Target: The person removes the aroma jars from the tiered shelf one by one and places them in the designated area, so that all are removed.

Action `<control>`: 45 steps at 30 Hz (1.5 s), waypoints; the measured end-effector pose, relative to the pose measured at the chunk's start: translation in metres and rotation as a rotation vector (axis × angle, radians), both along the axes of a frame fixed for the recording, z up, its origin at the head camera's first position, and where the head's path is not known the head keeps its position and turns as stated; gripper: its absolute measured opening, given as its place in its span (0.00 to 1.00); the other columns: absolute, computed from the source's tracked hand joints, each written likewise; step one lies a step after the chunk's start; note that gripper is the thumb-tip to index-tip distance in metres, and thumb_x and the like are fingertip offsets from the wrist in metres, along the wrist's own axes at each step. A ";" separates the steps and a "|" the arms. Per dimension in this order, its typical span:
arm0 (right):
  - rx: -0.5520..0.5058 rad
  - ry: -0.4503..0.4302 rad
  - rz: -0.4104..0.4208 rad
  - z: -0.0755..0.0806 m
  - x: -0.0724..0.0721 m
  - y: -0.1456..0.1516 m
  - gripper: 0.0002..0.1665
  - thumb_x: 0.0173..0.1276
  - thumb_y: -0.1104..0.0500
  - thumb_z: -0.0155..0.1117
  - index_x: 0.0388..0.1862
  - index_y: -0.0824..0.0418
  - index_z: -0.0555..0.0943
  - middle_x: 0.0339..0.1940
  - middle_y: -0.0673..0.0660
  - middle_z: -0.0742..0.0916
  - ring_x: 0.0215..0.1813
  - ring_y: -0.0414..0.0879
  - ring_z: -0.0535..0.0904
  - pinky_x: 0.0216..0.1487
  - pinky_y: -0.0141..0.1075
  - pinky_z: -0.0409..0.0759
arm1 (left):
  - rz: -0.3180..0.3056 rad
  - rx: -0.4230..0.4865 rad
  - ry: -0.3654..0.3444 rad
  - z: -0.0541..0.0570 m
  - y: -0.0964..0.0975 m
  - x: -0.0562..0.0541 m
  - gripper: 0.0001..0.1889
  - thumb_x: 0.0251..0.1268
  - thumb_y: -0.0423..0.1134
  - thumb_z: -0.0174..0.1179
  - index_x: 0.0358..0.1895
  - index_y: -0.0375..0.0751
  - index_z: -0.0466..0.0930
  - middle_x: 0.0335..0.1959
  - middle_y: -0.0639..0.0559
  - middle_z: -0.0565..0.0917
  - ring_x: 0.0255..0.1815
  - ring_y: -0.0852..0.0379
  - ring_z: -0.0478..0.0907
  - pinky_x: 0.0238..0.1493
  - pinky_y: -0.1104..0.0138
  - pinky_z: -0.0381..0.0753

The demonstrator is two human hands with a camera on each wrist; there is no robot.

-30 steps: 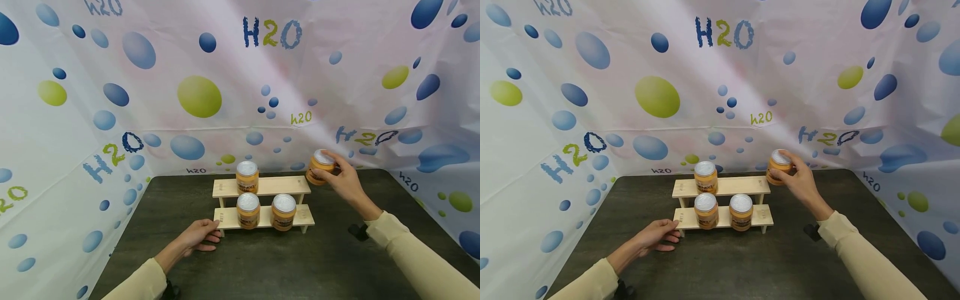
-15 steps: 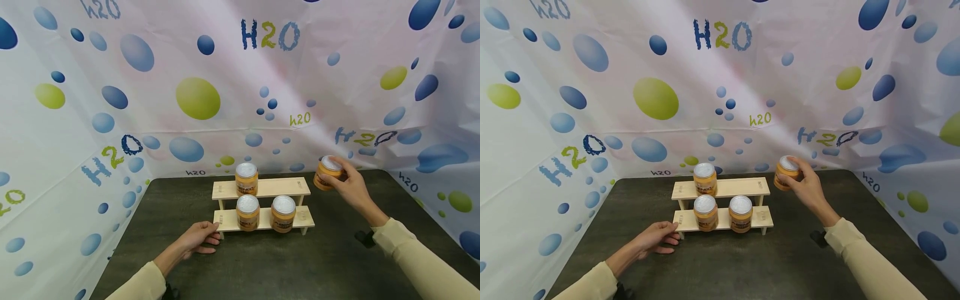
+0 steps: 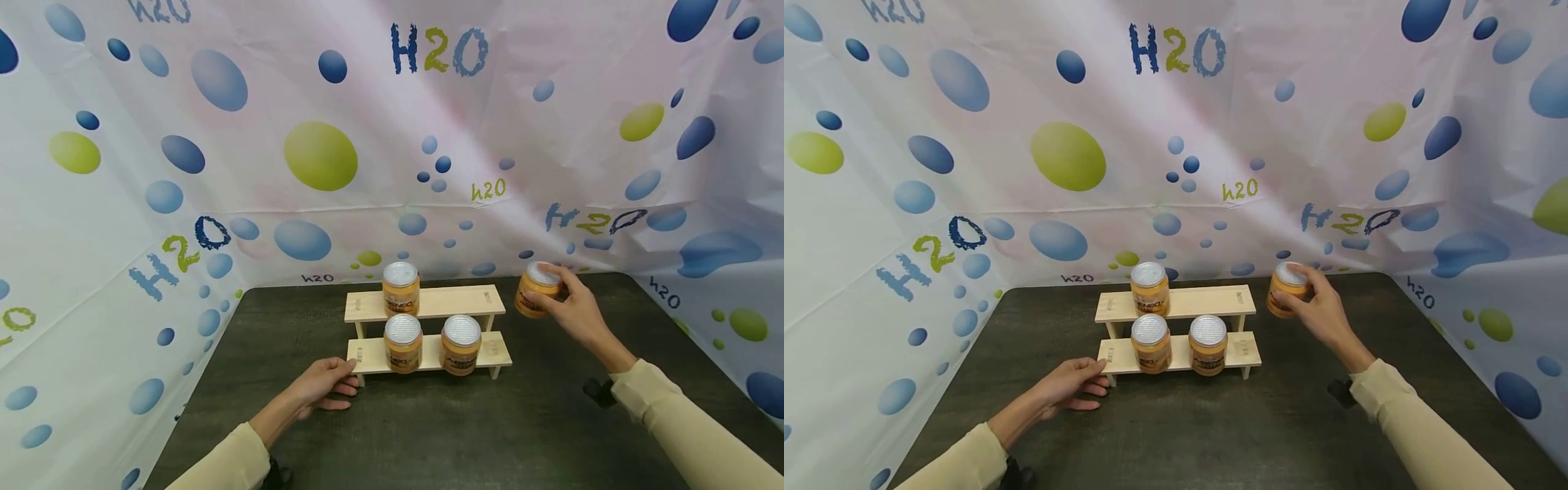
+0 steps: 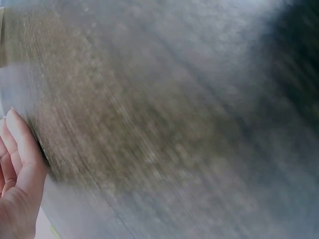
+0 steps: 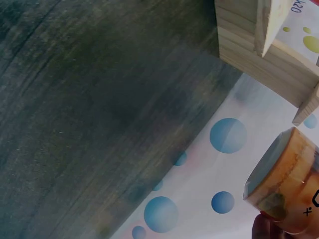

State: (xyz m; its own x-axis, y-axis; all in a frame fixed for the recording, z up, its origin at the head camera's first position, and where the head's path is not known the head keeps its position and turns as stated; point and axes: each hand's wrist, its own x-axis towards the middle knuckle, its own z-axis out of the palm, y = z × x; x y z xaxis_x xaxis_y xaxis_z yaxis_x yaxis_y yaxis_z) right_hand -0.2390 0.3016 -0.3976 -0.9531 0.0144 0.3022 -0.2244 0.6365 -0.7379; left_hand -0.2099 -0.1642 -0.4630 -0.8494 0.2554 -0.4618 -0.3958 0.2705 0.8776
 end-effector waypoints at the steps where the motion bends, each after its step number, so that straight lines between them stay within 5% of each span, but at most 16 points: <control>1: 0.004 -0.006 0.002 -0.001 0.000 0.001 0.40 0.73 0.48 0.66 0.77 0.59 0.63 0.62 0.72 0.75 0.58 0.65 0.76 0.39 0.24 0.77 | -0.001 -0.003 0.003 0.001 0.000 0.000 0.22 0.78 0.55 0.52 0.50 0.36 0.76 0.41 0.49 0.83 0.37 0.59 0.83 0.37 0.62 0.91; 17: 0.032 -0.067 0.020 -0.013 0.003 0.003 0.40 0.72 0.47 0.66 0.76 0.60 0.63 0.63 0.72 0.74 0.57 0.65 0.76 0.45 0.43 0.82 | -0.011 -0.009 0.005 0.003 0.001 0.004 0.23 0.78 0.55 0.51 0.52 0.34 0.76 0.41 0.48 0.83 0.37 0.58 0.83 0.37 0.63 0.90; 25: 0.061 -0.088 0.051 -0.018 0.001 0.004 0.38 0.72 0.47 0.67 0.74 0.60 0.65 0.62 0.71 0.74 0.56 0.63 0.77 0.42 0.37 0.82 | 0.001 -0.012 0.006 0.002 0.000 0.003 0.23 0.78 0.55 0.51 0.51 0.35 0.76 0.41 0.48 0.83 0.37 0.58 0.83 0.37 0.62 0.91; 33: 0.067 -0.144 0.061 -0.025 -0.001 0.005 0.38 0.71 0.46 0.67 0.72 0.62 0.66 0.63 0.72 0.73 0.56 0.66 0.78 0.44 0.45 0.84 | -0.003 -0.015 0.001 0.004 0.000 0.001 0.23 0.78 0.55 0.51 0.51 0.34 0.76 0.41 0.49 0.83 0.37 0.59 0.83 0.37 0.63 0.91; 45: 0.100 -0.126 0.077 -0.037 0.001 0.005 0.35 0.70 0.49 0.69 0.67 0.64 0.69 0.59 0.71 0.77 0.53 0.64 0.80 0.41 0.44 0.83 | -0.013 -0.001 0.002 0.003 -0.001 0.001 0.23 0.78 0.55 0.51 0.52 0.35 0.76 0.41 0.49 0.83 0.37 0.59 0.83 0.38 0.62 0.91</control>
State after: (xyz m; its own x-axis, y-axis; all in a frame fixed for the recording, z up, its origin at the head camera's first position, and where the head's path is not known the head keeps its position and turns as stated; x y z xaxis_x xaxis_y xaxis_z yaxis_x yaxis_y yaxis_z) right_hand -0.2375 0.3062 -0.4342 -0.9807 -0.0841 0.1765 -0.1849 0.6928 -0.6970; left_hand -0.2085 -0.1648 -0.4600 -0.8470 0.2656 -0.4605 -0.3908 0.2761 0.8781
